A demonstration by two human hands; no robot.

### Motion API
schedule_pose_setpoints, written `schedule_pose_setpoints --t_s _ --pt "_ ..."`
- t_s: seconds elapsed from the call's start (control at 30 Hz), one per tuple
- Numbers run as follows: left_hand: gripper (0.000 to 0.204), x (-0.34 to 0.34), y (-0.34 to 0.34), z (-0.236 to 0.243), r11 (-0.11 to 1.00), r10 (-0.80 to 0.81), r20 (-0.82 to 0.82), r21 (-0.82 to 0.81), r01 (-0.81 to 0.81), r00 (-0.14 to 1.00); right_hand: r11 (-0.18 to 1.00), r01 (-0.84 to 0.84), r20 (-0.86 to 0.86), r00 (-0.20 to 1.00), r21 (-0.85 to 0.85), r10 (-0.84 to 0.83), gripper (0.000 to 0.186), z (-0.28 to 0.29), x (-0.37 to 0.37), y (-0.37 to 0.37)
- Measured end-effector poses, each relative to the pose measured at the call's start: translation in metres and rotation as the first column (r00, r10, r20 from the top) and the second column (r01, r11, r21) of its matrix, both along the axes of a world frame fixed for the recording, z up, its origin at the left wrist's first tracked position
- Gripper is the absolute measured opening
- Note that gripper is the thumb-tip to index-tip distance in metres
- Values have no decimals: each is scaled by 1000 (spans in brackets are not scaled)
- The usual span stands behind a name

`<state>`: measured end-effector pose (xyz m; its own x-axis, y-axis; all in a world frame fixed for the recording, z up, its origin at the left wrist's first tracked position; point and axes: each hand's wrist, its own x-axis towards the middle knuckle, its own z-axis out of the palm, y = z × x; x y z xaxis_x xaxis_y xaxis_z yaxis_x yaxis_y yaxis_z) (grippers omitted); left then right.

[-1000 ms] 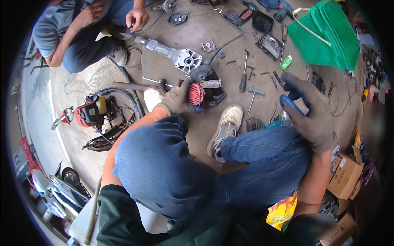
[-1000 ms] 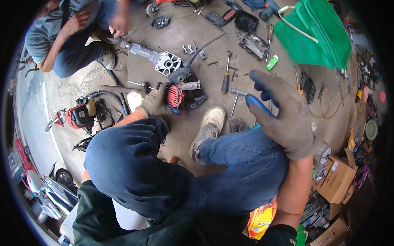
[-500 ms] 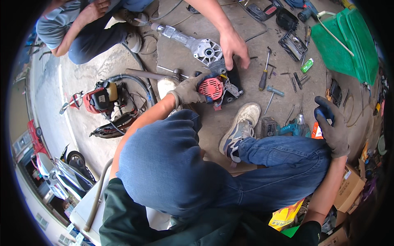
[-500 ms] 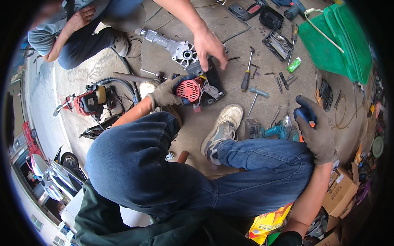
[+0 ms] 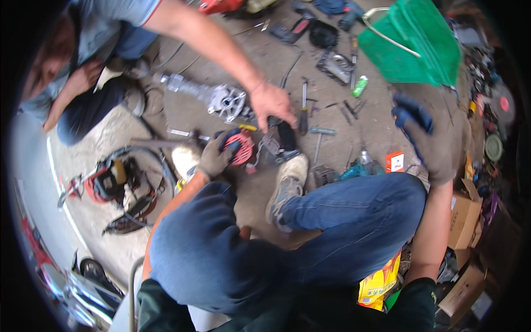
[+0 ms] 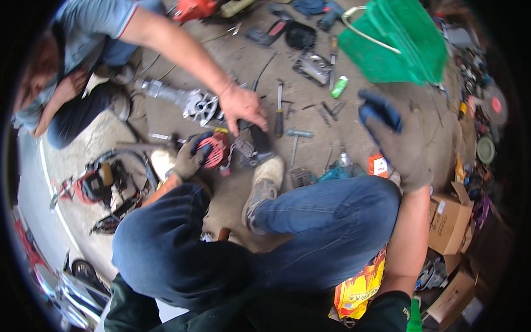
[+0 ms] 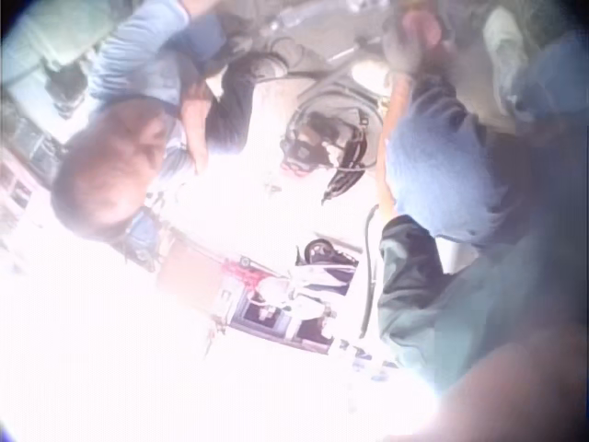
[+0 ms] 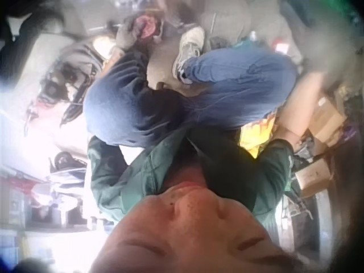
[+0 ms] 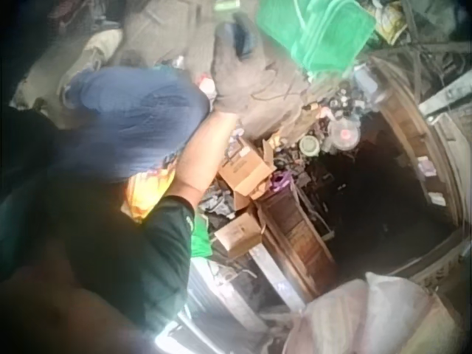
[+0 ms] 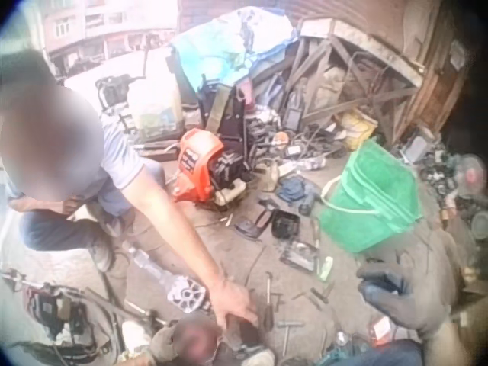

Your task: The person sits on the ground and works on a red engine cylinder, using a screwdriver to adjust internal components. They repeatedly handle the cylinder, inspect it, and reach into a green bin to retrieve small parts.

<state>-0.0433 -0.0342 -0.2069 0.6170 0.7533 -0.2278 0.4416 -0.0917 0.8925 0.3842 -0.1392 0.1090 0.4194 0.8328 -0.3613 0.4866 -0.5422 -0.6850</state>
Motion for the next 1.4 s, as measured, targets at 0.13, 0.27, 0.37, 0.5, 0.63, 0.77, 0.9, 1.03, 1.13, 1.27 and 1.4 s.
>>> schedule_pose_setpoints --t_s 0.13,0.27,0.37,0.5,0.63,0.77,0.9,1.03,1.13,1.27,1.4 --pt "50 -16 -6 -10 1000 -3 67 -24 4 998 993 17 626 774 120 -89 57 -7 94 17" --pt "62 -23 6 12 869 -28 90 -490 69 996 984 56 925 338 167 -176 83 -44 242 12" --pt "60 -21 58 88 935 -342 -322 -210 286 883 975 188 821 535 115 -200 83 -50 275 33" --pt "53 12 130 165 929 -282 -320 -326 174 904 958 275 871 487 -82 -65 70 -93 296 40" --pt "48 102 181 234 920 -391 -328 -154 360 860 986 166 852 515 5 -91 48 -96 217 38" --pt "54 276 173 236 862 -479 -176 89 498 860 946 -232 942 299 225 -151 29 -127 201 -21" --pt "77 413 158 222 910 -310 -38 278 308 950 943 -215 906 395 253 -153 32 -127 160 -21" --pt "69 496 154 193 967 -10 29 256 2 1000 963 -161 840 534 216 -100 36 -127 141 -20" --pt "50 502 118 192 865 206 -154 490 -106 966 969 -127 824 557 211 -106 38 -131 137 -27" --pt "51 493 117 178 824 202 -178 563 -69 963 970 -61 826 540 235 -165 40 -145 131 -29" --pt "60 495 115 171 807 212 -190 588 -62 959 949 -52 811 535 310 -236 41 -153 129 -32"
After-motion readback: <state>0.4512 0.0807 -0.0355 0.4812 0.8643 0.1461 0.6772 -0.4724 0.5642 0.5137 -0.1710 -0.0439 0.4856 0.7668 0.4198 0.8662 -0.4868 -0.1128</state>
